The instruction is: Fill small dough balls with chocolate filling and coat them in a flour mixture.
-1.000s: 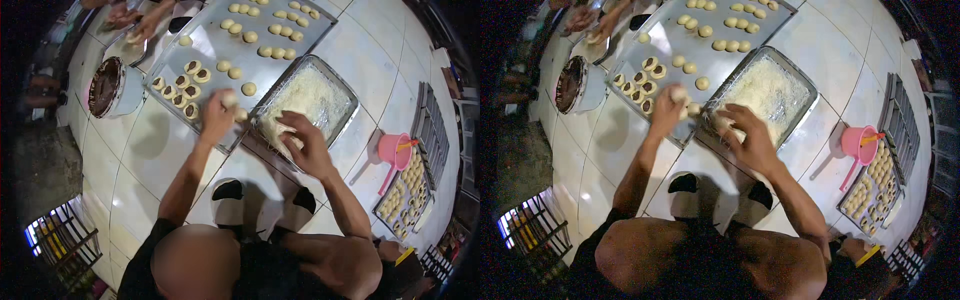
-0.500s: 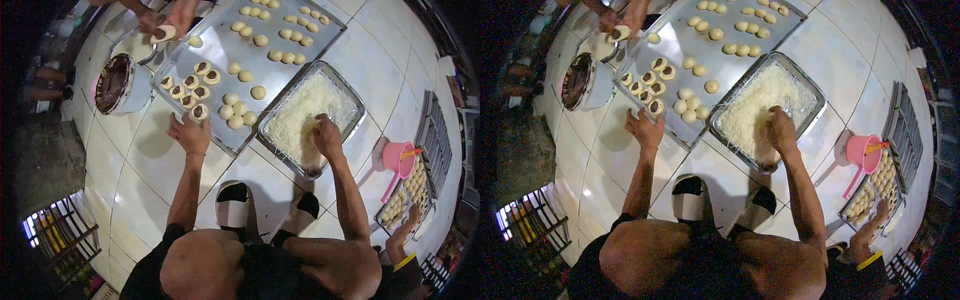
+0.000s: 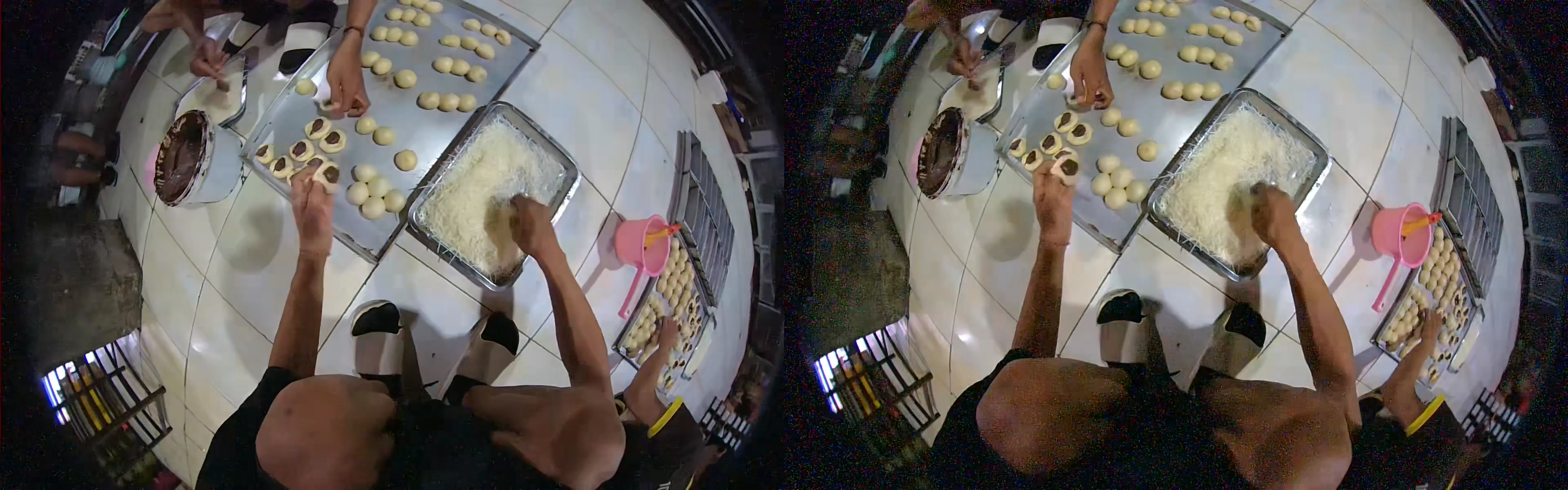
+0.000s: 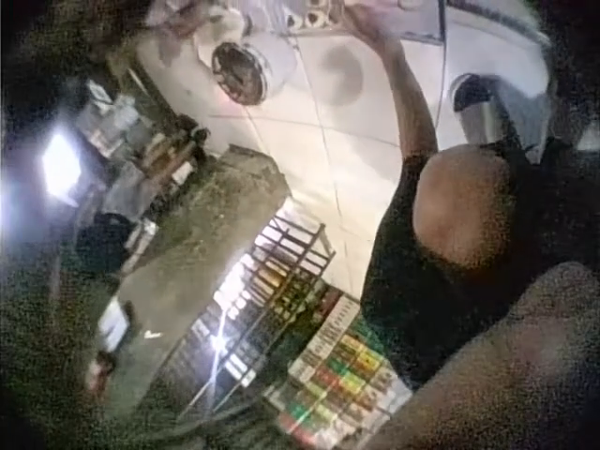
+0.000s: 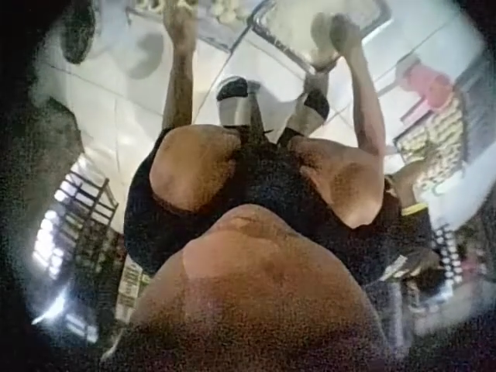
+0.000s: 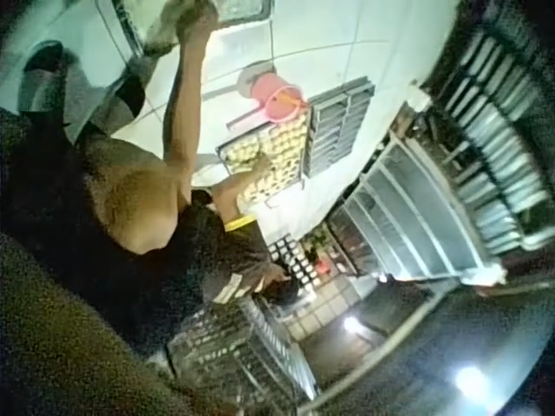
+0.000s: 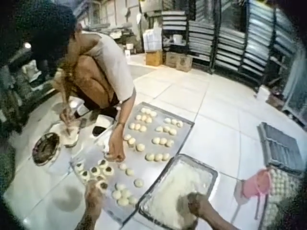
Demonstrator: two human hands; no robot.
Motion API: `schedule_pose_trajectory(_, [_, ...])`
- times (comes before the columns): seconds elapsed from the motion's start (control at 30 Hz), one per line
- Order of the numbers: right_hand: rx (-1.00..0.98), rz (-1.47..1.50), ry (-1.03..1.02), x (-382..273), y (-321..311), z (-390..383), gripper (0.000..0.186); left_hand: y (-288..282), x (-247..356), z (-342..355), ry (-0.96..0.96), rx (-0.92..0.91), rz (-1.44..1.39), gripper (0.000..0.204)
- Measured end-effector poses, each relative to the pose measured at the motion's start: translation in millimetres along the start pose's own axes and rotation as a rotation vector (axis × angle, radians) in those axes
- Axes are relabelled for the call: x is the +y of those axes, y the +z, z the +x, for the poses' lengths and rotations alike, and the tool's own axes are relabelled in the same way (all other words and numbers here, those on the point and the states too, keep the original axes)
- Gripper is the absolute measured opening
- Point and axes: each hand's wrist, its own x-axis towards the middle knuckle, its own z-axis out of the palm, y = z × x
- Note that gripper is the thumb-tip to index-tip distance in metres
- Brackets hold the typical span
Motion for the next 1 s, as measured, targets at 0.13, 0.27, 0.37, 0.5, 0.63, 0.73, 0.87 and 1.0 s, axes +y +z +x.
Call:
schedule_pose_trajectory(0.13, [-0.002, 0.152, 0.187, -16, -7, 10, 0.025, 74, -3, -27, -0.324, -0.170, -0.458, 0.031])
schedule_pose_trajectory(0.27, [0.054, 0.620, 0.337, -71, -33, 26, 0.031, 115, -25, -46, -0.642, -0.178, -0.555, 0.030])
schedule_pose_trajectory(0.37, [0.039, 0.269, 0.140, -106, -35, 34, 0.031, 138, -38, -57, -0.819, -0.194, -0.554, 0.029])
schedule_pose_trajectory(0.5, [0.147, 0.223, 0.045, -123, -7, 31, 0.030, 151, -43, -70, -0.558, -0.408, -0.017, 0.030])
schedule_pose_trajectory(0.63, [0.411, 0.261, -0.092, -109, -10, 25, 0.032, 149, -28, -67, -0.567, -0.418, -0.155, 0.034])
schedule_pose_trajectory(0.73, [0.385, 0.336, -0.107, -103, -14, 18, 0.032, 143, -17, -62, -0.599, -0.430, -0.166, 0.037])
schedule_pose_trajectory(0.87, [0.049, 0.509, -0.003, -102, -16, 10, 0.032, 141, -5, -59, -0.695, -0.467, -0.060, 0.044])
schedule_pose_trajectory(1.0, [0.289, 0.372, -0.459, -112, -15, 22, 0.019, 147, 9, -63, 0.183, -0.738, 0.849, 0.052])
